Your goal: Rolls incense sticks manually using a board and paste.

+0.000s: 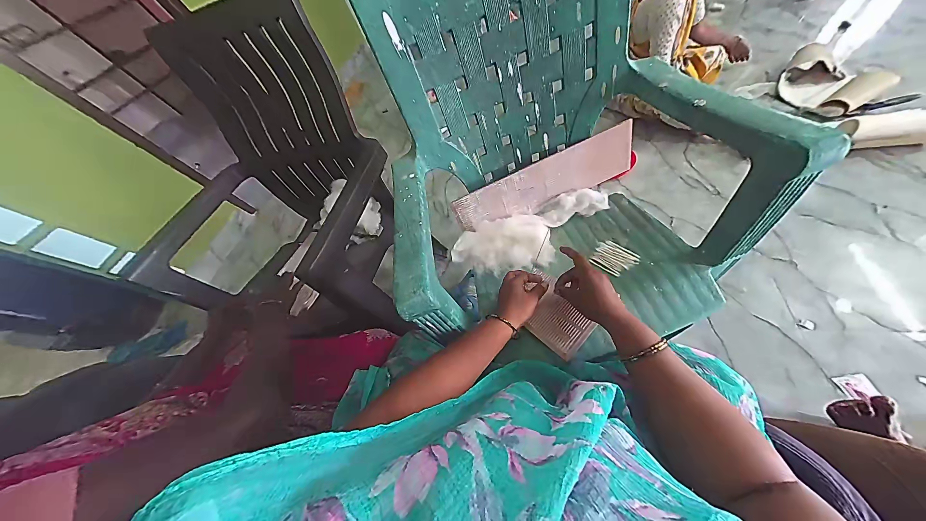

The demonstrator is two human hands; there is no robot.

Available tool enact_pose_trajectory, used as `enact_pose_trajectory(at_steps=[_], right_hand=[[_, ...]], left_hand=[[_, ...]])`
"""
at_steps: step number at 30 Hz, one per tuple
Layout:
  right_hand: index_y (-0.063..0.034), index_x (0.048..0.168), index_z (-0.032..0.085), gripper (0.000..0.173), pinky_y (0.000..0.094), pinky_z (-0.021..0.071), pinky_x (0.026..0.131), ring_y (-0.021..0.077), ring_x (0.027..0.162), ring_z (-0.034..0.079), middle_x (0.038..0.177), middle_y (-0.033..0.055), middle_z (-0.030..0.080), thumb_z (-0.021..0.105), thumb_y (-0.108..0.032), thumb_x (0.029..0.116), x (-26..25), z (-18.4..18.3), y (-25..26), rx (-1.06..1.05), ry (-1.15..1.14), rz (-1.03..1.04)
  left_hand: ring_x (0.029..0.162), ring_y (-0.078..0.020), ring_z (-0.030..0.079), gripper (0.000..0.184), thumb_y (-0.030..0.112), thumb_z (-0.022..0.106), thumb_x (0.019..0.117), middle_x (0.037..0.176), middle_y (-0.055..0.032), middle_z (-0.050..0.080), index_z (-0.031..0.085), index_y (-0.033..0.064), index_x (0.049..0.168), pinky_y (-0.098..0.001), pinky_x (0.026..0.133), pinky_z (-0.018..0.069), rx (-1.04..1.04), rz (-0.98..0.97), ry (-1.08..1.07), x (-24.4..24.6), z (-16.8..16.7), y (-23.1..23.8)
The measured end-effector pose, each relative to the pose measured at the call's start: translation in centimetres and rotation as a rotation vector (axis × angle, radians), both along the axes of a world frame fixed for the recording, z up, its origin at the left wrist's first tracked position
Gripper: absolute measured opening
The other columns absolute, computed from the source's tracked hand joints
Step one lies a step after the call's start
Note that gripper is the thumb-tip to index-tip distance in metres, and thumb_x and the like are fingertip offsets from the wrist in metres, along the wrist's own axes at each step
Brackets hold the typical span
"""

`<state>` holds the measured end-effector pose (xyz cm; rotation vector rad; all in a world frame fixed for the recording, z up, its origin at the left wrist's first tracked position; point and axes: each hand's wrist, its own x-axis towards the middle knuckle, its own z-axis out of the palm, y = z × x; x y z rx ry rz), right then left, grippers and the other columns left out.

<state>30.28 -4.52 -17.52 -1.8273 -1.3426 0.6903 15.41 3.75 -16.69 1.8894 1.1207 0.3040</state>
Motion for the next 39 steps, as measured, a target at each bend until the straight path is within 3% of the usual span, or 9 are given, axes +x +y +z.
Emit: enact_pose_trajectory(at_steps=[4, 8, 14, 16, 19, 25, 32, 36, 39], right_hand=[[-0.004, 0.156, 0.031, 0.076, 0.0444, 0.0551, 0.069, 0.0226, 0.068, 0.064, 0.087, 0.0115, 0.071, 0.072, 0.0, 0.0918, 0.0, 0.4, -0.2, 0.119, 0.07, -0.017], [-0.0034, 0.154, 0.035, 0.073, 0.0392, 0.0535, 0.065, 0.0175, 0.065, 0.06, 0.086, 0.0103, 0.07, 0.072, 0.002, 0.091, 0.2, -0.1, -0.2, 0.189, 0.13, -0.031], [-0.0058, 0.151, 0.04, 0.059, 0.0386, 0.0562, 0.08, 0.0196, 0.089, 0.069, 0.114, 0.0131, 0.073, 0.067, -0.006, 0.0983, 0.2, 0.0, -0.2, 0.149, 0.282, -0.061], [-0.0083, 0.151, 0.041, 0.061, 0.0381, 0.0571, 0.081, 0.0188, 0.089, 0.07, 0.108, 0.0124, 0.073, 0.07, -0.006, 0.0965, -0.2, 0.1, 0.0, 0.101, 0.335, -0.049], [-0.0085, 0.147, 0.047, 0.059, 0.0399, 0.0564, 0.074, 0.0196, 0.079, 0.068, 0.095, 0.0129, 0.072, 0.072, -0.002, 0.0936, -0.4, 0.0, 0.4, 0.107, 0.336, -0.072], [-0.0057, 0.145, 0.046, 0.054, 0.0338, 0.0513, 0.073, 0.0138, 0.077, 0.062, 0.098, 0.0123, 0.07, 0.068, -0.001, 0.096, 0.2, 0.7, 2.2, 0.096, 0.424, -0.25], [-0.005, 0.146, 0.045, 0.052, 0.0425, 0.0566, 0.076, 0.0239, 0.083, 0.069, 0.106, 0.018, 0.071, 0.064, -0.004, 0.0975, 2.3, -0.4, 7.8, 0.047, 0.326, -0.281], [-0.0004, 0.143, 0.052, 0.043, 0.0545, 0.0541, 0.095, 0.0363, 0.109, 0.07, 0.139, 0.0218, 0.061, 0.055, 0.0, 0.1004, 2.4, -0.6, 8.8, 0.008, 0.054, -0.152], [0.0012, 0.133, 0.061, 0.031, 0.0545, 0.0532, 0.094, 0.0334, 0.105, 0.071, 0.121, 0.0197, 0.072, 0.055, -0.005, 0.1027, 1.7, -0.2, 7.2, 0.068, 0.017, -0.076]], left_hand=[[0.13, -0.0321, 0.052, 0.03, 0.023, 0.058, 0.1067, 0.14, -0.0213, 0.055, 0.067, -0.0007, 0.122, -0.05, 0.108, 0.0437, -0.168, 0.036, -0.108, -0.1, 0.0, 0.2], [0.118, -0.031, 0.059, 0.025, 0.015, 0.063, 0.1032, 0.132, -0.0228, 0.058, 0.066, -0.0045, 0.119, -0.0477, 0.102, 0.0484, -0.23, 0.039, -0.104, -0.1, 0.4, -0.1], [0.099, -0.0258, 0.062, 0.019, 0.015, 0.064, 0.1028, 0.11, -0.0196, 0.065, 0.066, -0.0028, 0.109, -0.0455, 0.092, 0.0504, -0.224, 0.033, -0.13, -0.7, 0.5, -0.3], [0.095, -0.0229, 0.06, 0.015, 0.014, 0.064, 0.1017, 0.105, -0.0161, 0.064, 0.067, -0.0006, 0.102, -0.0434, 0.089, 0.0496, -0.212, 0.035, -0.162, -0.9, 0.4, -0.3], [0.105, -0.0244, 0.059, 0.013, 0.012, 0.063, 0.1009, 0.114, -0.0161, 0.063, 0.07, 0.0006, 0.098, -0.0443, 0.093, 0.0489, -0.212, 0.058, -0.216, -1.1, 0.2, -0.2], [0.098, -0.022, 0.058, 0.014, 0.012, 0.06, 0.1025, 0.109, -0.0144, 0.061, 0.068, 0.0008, 0.101, -0.0409, 0.087, 0.0484, -0.25, 0.144, -0.25, -1.6, 0.2, 0.0], [0.083, -0.0128, 0.055, 0.013, 0.013, 0.06, 0.1038, 0.097, -0.0084, 0.06, 0.065, 0.001, 0.102, -0.0297, 0.078, 0.047, -0.312, 0.213, -0.341, -1.9, 0.4, 0.0], [0.083, -0.0128, 0.056, 0.016, 0.015, 0.059, 0.1047, 0.099, -0.0093, 0.062, 0.065, -0.0001, 0.107, -0.03, 0.078, 0.0482, -0.306, 0.218, -0.33, -2.3, 0.4, 0.2], [0.086, -0.0152, 0.058, 0.018, 0.016, 0.06, 0.1047, 0.102, -0.0112, 0.062, 0.066, 0.0003, 0.109, -0.0329, 0.082, 0.0496, -0.287, 0.225, -0.316, -2.5, 0.1, 0.2]])
